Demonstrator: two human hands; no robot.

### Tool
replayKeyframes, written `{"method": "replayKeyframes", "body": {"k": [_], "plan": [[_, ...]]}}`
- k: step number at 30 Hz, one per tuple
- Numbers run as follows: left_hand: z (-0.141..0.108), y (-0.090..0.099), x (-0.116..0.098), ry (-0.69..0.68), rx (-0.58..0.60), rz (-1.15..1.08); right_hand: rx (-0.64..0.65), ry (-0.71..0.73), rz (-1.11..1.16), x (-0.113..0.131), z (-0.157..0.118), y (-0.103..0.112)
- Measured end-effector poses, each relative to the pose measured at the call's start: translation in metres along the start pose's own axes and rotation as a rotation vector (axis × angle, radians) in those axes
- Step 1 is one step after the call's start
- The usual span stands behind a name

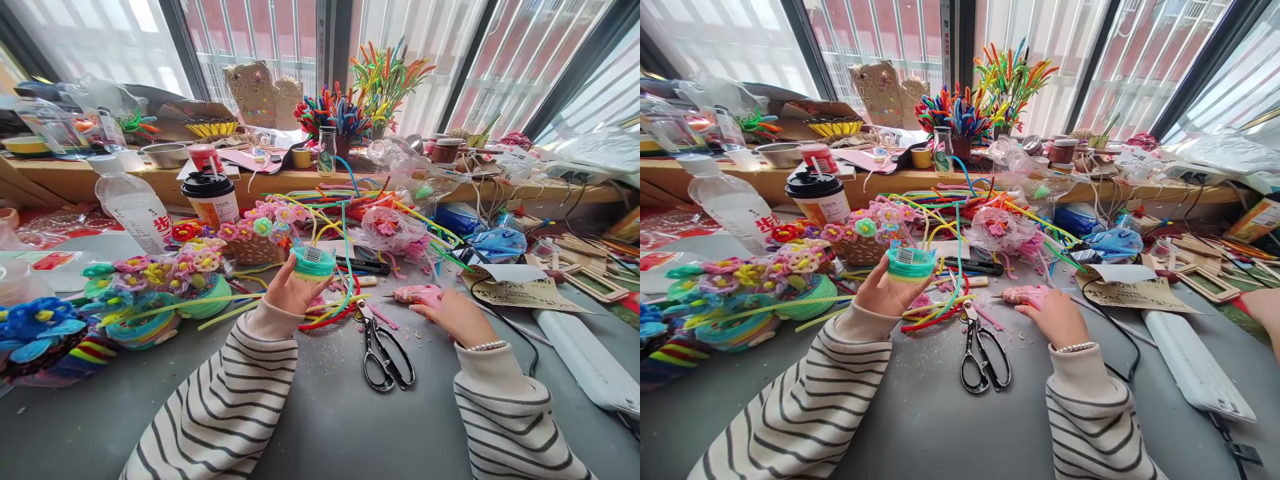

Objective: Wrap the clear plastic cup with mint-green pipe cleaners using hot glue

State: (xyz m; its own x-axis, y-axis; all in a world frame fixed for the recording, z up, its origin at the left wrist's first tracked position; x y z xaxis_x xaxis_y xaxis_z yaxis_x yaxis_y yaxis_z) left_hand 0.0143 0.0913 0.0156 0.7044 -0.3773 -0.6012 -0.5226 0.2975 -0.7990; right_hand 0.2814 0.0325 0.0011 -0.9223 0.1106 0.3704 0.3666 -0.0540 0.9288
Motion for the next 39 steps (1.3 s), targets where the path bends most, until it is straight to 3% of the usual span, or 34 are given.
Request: {"method": "replayKeyframes", "body": {"k": [6, 9, 12, 18, 23, 32, 39], "plan": [[-0.001, 0.000, 0.012, 0.018, 0.018, 0.006, 0.053, -0.167, -0.001, -0.012, 0.000, 0.004], [-0.002, -0.001, 0.018, 0.017, 0.066, -0.014, 0.000, -0.279, 0.026, -0.019, -0.002, 0.017], [-0.004, 0.003, 0.028, 0.064, 0.029, 0.002, -0.105, -0.347, 0.065, -0.014, -0.007, 0.029], [-0.009, -0.007, 0.039, 0.029, 0.043, 0.126, -0.497, -0.148, 0.274, 0.030, -0.026, 0.034], [-0.011, -0.011, 0.044, 0.009, 0.030, 0.180, -0.680, -0.014, 0.202, 0.051, -0.039, 0.029], [-0.011, -0.008, 0.047, -0.013, -0.002, 0.212, -0.797, 0.101, 0.082, 0.066, -0.048, 0.027], [-0.011, -0.012, 0.046, -0.022, 0.013, 0.202, -0.815, 0.112, 0.057, 0.069, -0.048, 0.027]]}}
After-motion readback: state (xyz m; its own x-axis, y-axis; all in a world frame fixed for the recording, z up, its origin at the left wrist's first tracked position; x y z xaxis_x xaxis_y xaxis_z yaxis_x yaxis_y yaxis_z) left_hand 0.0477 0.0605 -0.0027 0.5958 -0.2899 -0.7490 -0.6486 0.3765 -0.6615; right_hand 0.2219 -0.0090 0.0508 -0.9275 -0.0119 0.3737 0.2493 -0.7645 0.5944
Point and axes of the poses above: each hand's wrist, its own z-axis towards the middle knuckle, its own y-axis out of the back of the hand, x = y × z, the point moved 6 cm from there along z, towards the middle knuckle, and after that the axes turned 8 degrees about x, right-handed, at the moved point
